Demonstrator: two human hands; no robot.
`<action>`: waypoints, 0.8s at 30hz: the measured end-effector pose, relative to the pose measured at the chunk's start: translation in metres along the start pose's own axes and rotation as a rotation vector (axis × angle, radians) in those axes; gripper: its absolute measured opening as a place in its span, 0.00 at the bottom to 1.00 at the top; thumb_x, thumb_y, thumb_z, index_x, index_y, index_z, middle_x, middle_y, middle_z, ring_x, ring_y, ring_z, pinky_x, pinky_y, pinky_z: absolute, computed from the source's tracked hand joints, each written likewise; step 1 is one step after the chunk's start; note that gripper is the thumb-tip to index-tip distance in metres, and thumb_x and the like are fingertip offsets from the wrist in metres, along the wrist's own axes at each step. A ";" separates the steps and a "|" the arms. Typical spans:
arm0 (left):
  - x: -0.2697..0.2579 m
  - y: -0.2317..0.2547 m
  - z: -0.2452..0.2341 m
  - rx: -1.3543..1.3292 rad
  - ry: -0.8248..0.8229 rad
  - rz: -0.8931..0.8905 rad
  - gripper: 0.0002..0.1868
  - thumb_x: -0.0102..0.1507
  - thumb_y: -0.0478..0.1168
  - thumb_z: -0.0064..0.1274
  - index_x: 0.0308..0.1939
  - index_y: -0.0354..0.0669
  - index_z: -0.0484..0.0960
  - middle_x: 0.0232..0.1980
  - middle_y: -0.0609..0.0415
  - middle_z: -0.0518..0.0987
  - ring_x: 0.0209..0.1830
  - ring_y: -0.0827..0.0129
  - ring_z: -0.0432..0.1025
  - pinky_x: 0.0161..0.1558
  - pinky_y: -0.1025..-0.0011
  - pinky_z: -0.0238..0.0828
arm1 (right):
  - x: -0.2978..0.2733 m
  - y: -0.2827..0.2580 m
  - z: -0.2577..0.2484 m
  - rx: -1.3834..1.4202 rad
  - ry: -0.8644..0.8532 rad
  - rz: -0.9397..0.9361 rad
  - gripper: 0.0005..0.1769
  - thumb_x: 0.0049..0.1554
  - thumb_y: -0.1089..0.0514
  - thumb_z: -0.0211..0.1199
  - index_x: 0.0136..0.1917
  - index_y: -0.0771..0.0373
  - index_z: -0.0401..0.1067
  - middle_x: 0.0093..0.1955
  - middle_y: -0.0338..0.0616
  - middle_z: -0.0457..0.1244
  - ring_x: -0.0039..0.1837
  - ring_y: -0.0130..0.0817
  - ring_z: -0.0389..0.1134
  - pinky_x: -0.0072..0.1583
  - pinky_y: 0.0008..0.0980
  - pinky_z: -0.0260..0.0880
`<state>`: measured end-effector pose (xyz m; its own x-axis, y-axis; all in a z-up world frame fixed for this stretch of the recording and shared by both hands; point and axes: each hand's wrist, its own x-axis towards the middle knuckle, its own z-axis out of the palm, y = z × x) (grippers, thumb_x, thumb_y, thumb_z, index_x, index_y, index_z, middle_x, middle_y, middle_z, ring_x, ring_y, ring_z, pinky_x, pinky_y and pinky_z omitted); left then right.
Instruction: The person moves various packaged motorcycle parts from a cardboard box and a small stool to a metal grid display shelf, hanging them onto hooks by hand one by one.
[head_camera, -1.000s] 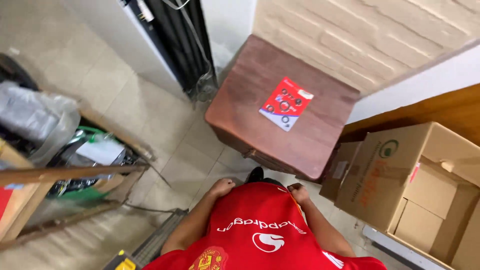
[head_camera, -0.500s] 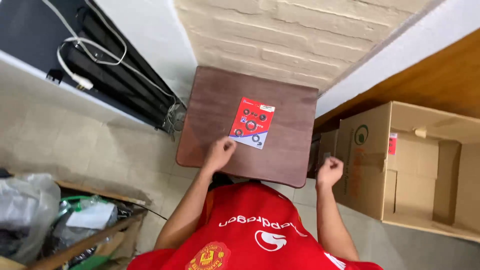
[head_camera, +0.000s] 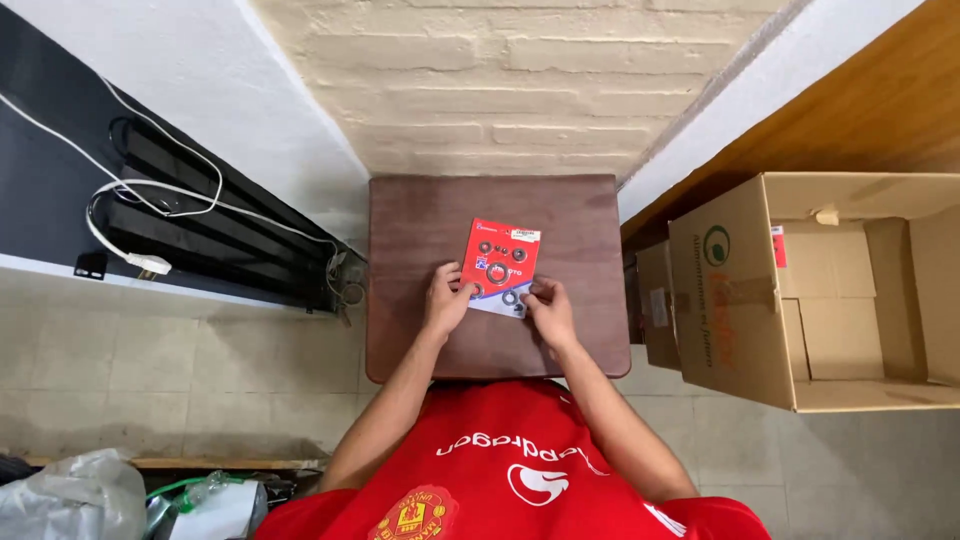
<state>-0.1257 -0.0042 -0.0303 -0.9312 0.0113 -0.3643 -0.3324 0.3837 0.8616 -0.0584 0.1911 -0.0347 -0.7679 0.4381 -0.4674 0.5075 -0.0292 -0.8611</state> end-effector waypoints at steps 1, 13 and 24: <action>0.002 -0.001 0.001 -0.010 0.006 -0.009 0.32 0.56 0.41 0.62 0.65 0.40 0.74 0.56 0.40 0.82 0.55 0.55 0.78 0.54 0.64 0.78 | -0.005 -0.011 0.002 0.103 0.013 0.070 0.30 0.52 0.60 0.70 0.67 0.65 0.67 0.53 0.50 0.67 0.48 0.37 0.70 0.47 0.31 0.74; -0.062 0.084 -0.025 -0.503 -0.429 0.178 0.25 0.56 0.30 0.67 0.58 0.41 0.82 0.44 0.52 0.84 0.42 0.74 0.76 0.46 0.72 0.77 | -0.085 -0.128 -0.040 0.491 -0.154 0.006 0.19 0.48 0.69 0.74 0.53 0.65 0.76 0.43 0.44 0.70 0.42 0.32 0.73 0.44 0.28 0.75; -0.121 0.179 -0.044 -0.438 -0.550 0.463 0.20 0.67 0.34 0.52 0.63 0.35 0.72 0.45 0.39 0.84 0.33 0.61 0.82 0.33 0.65 0.86 | -0.123 -0.174 -0.068 0.566 -0.210 -0.259 0.20 0.51 0.71 0.71 0.57 0.68 0.73 0.46 0.53 0.70 0.48 0.41 0.74 0.52 0.41 0.78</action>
<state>-0.0796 0.0222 0.1839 -0.8200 0.5712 0.0368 -0.0690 -0.1624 0.9843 -0.0254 0.2037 0.1865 -0.9266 0.3113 -0.2108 0.0561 -0.4399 -0.8963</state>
